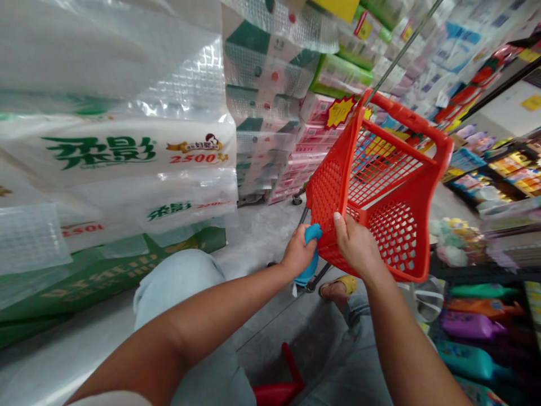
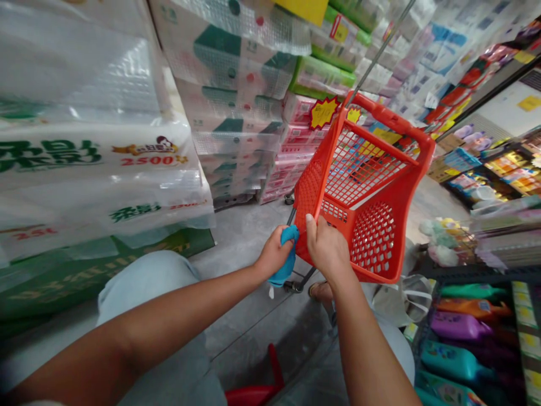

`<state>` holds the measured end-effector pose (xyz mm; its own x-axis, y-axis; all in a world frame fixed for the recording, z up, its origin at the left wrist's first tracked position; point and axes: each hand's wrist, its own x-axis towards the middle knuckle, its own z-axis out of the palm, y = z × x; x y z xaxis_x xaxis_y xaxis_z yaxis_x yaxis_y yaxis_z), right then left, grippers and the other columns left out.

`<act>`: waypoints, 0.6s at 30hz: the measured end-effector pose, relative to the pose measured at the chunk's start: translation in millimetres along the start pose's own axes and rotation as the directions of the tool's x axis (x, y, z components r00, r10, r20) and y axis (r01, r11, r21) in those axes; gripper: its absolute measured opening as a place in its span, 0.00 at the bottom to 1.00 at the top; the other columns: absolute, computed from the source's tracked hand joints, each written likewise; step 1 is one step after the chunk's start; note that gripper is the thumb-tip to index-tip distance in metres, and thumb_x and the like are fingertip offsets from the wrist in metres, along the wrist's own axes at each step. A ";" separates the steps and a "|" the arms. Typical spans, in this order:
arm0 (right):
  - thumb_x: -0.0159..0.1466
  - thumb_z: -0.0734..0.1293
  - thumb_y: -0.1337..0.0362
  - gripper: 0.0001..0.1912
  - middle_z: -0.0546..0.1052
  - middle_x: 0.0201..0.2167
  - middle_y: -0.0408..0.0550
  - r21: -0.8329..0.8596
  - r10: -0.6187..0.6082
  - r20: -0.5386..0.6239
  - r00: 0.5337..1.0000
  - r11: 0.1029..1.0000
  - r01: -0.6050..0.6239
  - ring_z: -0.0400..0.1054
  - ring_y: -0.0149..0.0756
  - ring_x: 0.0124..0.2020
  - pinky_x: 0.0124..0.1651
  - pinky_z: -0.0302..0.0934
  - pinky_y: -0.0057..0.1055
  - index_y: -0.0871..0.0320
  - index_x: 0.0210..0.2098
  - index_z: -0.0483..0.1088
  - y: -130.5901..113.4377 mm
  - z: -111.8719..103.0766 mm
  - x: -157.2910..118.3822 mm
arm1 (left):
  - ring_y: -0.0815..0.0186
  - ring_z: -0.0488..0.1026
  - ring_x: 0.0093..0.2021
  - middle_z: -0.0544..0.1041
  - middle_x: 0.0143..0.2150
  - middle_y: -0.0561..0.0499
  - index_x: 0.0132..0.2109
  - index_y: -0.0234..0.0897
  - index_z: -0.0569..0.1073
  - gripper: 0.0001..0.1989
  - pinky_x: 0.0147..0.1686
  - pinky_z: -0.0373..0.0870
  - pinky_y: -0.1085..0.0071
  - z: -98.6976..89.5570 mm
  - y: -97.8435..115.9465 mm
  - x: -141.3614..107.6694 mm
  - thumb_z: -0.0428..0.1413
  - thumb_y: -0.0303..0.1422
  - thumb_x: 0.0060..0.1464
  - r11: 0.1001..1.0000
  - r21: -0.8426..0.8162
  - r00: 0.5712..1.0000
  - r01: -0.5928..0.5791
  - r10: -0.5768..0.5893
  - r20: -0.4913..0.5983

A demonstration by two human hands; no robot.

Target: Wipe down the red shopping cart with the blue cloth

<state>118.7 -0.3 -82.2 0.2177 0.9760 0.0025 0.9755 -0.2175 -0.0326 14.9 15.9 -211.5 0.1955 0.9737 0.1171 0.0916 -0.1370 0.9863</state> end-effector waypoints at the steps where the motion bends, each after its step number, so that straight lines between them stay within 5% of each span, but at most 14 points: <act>1: 0.74 0.44 0.49 0.31 0.78 0.32 0.59 -0.047 0.005 -0.004 1.000 0.999 -0.005 0.73 0.42 0.30 0.30 0.50 0.31 0.62 0.45 0.71 -1.5 0.1 -2.4 | 0.61 0.72 0.50 0.75 0.46 0.48 0.49 0.38 0.67 0.13 0.56 0.70 0.59 -0.9 4.7 1.6 0.50 0.27 0.57 1.000 -0.016 1.000 -0.011 0.011 0.000; 7: 0.74 0.46 0.53 0.28 0.74 0.22 0.52 -0.081 -0.082 -0.100 0.992 0.994 0.074 0.64 0.35 0.21 0.26 0.40 0.30 0.61 0.38 0.71 22.4 5.6 -27.9 | 0.60 0.69 0.58 0.72 0.55 0.47 0.55 0.42 0.65 0.20 0.62 0.66 0.59 -2.7 30.0 1.5 0.53 0.28 0.55 0.961 -0.021 0.955 -0.277 0.278 0.106; 13: 0.73 0.47 0.50 0.29 0.69 0.18 0.48 -0.032 -0.191 -0.146 0.971 0.981 0.189 0.61 0.33 0.19 0.26 0.40 0.30 0.60 0.32 0.70 60.9 9.6 -53.4 | 0.57 0.71 0.55 0.71 0.53 0.44 0.54 0.39 0.64 0.18 0.59 0.69 0.53 17.7 13.2 -11.9 0.49 0.25 0.56 0.985 0.129 0.985 -0.116 0.098 0.143; 18: 0.72 0.50 0.50 0.26 0.68 0.17 0.45 0.031 -0.255 -0.108 0.961 0.965 0.259 0.61 0.32 0.18 0.25 0.43 0.28 0.58 0.32 0.70 86.6 9.7 -64.3 | 0.60 0.68 0.59 0.68 0.56 0.46 0.57 0.42 0.63 0.23 0.61 0.67 0.60 28.2 26.5 -31.3 0.53 0.26 0.54 0.939 0.074 0.921 -0.335 0.309 0.238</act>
<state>188.9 -81.8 -94.9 -0.0359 0.9922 0.1191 0.9971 0.0436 -0.0621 38.8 -23.4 -192.3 0.4410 0.8107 0.3851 0.0932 -0.4681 0.8788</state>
